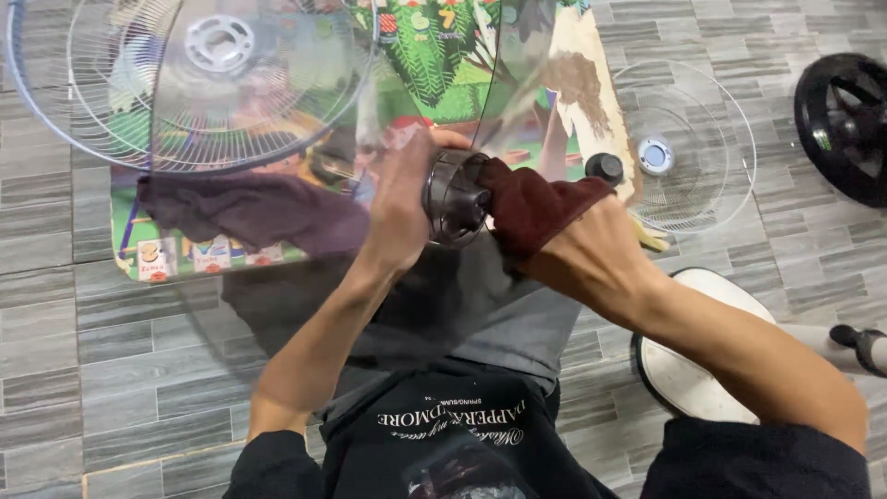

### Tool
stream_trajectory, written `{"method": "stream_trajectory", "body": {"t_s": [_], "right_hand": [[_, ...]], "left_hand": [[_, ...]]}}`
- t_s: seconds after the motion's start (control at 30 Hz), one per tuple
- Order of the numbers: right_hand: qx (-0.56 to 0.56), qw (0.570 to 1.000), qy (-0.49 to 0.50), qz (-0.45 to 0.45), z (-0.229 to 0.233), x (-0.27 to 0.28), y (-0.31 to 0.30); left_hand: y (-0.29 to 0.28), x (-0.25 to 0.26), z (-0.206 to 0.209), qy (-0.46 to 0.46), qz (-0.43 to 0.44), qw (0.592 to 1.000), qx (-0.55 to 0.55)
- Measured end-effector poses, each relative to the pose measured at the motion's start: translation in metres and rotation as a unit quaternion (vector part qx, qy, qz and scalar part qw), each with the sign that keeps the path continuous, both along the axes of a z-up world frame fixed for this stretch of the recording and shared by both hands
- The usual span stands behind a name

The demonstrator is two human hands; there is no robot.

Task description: Cleaning a fan blade assembly using a cloth and a small brush

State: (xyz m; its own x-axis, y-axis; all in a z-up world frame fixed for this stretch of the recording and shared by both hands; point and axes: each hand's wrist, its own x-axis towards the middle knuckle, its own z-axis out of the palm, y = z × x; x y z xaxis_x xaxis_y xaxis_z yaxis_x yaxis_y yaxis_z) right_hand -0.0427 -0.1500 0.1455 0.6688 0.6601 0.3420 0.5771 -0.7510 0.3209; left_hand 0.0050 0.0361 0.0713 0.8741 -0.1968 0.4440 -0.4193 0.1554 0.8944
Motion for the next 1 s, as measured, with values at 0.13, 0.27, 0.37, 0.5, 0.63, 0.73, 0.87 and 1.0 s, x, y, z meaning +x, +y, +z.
{"method": "stream_trajectory", "body": {"t_s": [0.13,0.27,0.37,0.5,0.63,0.73,0.87,1.0], "right_hand": [[0.155,0.970,0.181,0.058,0.021,-0.002,-0.005],[0.328,0.860,0.389,0.036,0.005,0.000,-0.026],[0.391,0.828,0.398,0.058,0.001,-0.007,-0.025],[0.322,0.904,0.267,0.094,0.015,-0.014,0.000],[0.264,0.944,0.163,0.113,0.029,-0.026,0.016],[0.201,0.970,0.065,0.117,0.026,-0.028,0.015],[0.117,0.991,0.056,-0.021,0.019,-0.023,0.022],[0.054,0.996,0.031,-0.057,0.015,-0.012,0.027]], "left_hand": [[0.006,-0.012,0.019,0.031,-0.020,0.997,-0.065],[0.014,-0.014,0.024,-0.090,-0.051,0.994,-0.016],[0.022,-0.015,0.024,-0.115,-0.083,0.987,-0.071],[0.023,-0.001,0.017,-0.119,-0.134,0.963,-0.200],[0.019,0.007,0.011,-0.161,-0.057,0.968,-0.185],[0.014,0.003,0.014,-0.135,-0.070,0.969,-0.194],[0.009,-0.005,0.019,-0.062,-0.044,0.980,-0.186],[0.013,0.004,0.003,-0.046,-0.059,0.985,-0.158]]}}
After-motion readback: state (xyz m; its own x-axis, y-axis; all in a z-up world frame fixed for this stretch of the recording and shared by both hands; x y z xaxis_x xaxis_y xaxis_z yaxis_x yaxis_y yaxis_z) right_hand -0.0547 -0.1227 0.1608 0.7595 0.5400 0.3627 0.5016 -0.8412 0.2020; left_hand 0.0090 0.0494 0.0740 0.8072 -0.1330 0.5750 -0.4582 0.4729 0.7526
